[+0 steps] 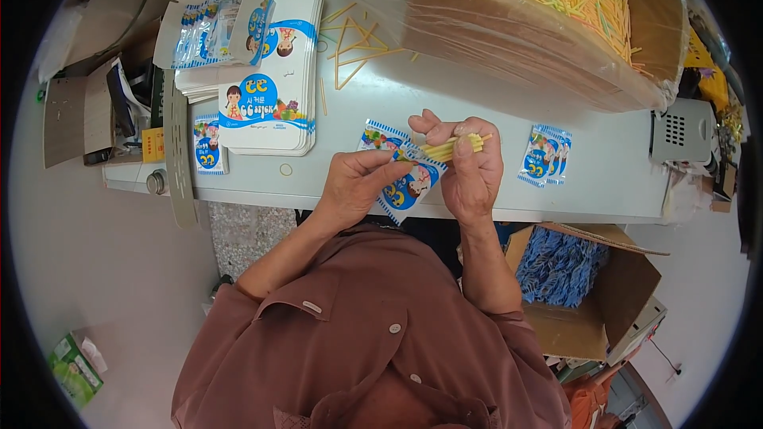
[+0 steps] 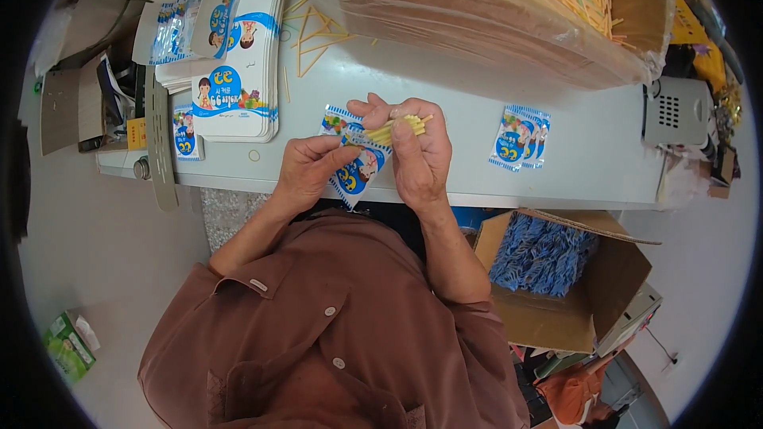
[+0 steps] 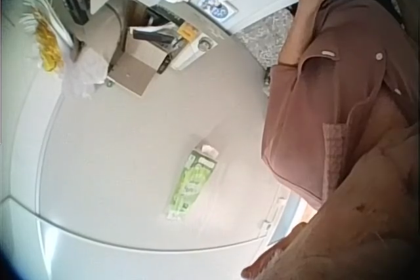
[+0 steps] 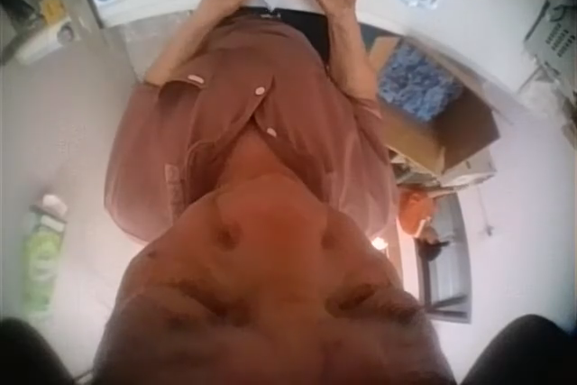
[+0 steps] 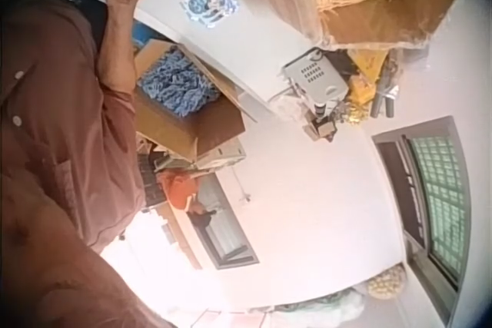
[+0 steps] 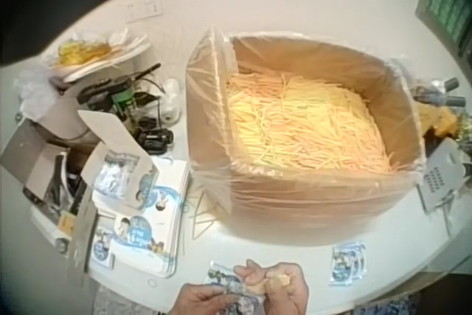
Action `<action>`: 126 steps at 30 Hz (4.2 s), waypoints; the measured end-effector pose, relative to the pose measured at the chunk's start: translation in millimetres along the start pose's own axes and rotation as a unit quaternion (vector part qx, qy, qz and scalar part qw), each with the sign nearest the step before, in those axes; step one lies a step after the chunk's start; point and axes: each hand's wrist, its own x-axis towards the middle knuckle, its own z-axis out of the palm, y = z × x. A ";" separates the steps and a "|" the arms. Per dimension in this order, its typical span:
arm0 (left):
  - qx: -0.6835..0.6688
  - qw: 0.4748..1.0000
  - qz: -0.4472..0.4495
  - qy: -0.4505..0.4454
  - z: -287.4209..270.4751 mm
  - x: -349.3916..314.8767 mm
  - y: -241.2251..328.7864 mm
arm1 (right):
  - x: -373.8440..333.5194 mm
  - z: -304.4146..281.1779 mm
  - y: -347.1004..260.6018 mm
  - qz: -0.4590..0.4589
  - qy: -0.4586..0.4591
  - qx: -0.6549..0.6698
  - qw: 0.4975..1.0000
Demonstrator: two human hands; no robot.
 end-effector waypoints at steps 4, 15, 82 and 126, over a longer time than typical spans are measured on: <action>0.034 0.999 0.019 0.021 3.9 -0.6 0.9 | -2.7 -4.8 4.6 0.053 0.004 -0.019 0.998; -0.010 0.993 0.099 0.068 15.3 2.7 -5.8 | -10.5 16.6 12.9 0.142 0.039 0.117 0.982; 0.346 0.906 0.051 0.238 -24.7 -4.3 -5.6 | 302.3 10.8 -52.0 -0.129 -0.364 -0.838 0.386; -0.042 0.985 0.128 0.107 12.0 32.9 60.6 | 10.9 -23.7 -34.0 0.090 -0.021 -0.297 0.950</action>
